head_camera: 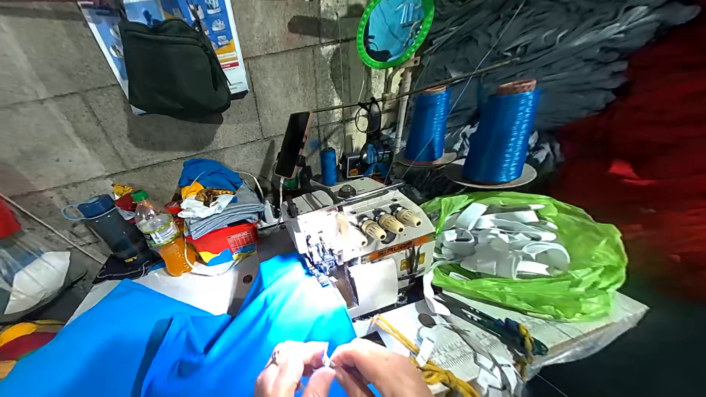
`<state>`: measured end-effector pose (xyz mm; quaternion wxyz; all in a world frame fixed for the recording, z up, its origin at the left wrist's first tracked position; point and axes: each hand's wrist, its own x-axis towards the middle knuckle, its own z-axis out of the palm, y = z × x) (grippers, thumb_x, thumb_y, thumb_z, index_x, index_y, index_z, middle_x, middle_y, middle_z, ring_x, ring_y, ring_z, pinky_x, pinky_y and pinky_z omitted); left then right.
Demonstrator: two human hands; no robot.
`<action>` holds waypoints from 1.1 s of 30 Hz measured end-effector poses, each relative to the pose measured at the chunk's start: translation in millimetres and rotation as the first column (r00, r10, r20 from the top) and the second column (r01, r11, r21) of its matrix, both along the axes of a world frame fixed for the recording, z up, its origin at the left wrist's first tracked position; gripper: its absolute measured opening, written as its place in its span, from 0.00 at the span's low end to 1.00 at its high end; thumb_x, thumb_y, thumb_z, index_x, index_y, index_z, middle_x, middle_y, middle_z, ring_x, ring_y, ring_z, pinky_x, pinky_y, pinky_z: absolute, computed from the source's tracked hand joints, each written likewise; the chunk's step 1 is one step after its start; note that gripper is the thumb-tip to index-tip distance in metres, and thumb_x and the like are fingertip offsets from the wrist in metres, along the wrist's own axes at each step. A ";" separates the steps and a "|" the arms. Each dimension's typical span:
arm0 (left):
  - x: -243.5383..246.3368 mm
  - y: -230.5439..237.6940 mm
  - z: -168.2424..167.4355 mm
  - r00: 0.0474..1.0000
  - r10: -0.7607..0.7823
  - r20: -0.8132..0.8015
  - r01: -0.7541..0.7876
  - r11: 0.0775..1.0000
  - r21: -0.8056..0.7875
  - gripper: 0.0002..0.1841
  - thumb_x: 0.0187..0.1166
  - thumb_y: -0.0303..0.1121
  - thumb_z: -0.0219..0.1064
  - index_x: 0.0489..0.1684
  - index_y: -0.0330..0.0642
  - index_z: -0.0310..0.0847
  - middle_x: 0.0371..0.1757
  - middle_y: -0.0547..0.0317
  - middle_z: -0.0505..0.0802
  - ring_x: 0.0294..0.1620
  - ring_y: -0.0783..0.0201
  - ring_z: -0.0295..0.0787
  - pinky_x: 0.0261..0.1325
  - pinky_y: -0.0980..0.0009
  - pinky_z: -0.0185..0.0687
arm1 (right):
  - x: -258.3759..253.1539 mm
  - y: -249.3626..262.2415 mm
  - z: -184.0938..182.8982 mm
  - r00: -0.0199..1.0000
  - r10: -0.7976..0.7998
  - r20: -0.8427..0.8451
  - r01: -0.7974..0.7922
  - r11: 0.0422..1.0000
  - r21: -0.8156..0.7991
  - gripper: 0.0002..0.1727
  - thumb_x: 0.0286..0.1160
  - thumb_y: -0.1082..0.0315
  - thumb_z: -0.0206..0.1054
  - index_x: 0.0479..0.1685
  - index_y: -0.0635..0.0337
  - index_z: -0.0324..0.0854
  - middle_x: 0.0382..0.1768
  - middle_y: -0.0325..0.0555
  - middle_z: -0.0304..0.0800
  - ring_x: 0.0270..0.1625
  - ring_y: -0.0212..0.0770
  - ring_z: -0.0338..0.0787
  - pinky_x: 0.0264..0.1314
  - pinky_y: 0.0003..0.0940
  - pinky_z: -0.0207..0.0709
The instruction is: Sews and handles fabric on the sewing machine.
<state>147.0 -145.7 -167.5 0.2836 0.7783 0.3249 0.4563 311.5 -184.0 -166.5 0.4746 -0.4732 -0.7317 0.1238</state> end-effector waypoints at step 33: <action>17.4 -1.1 -13.0 0.888 0.027 0.459 0.134 0.940 -0.315 0.10 0.79 0.17 0.60 0.38 0.39 0.88 0.32 0.75 0.93 0.34 0.83 0.89 0.44 0.82 0.86 | -5.8 10.0 -9.6 0.887 0.027 -0.461 -0.086 0.990 -0.107 0.05 0.72 0.79 0.63 0.35 0.73 0.84 0.30 0.45 0.87 0.30 0.23 0.85 0.37 0.18 0.80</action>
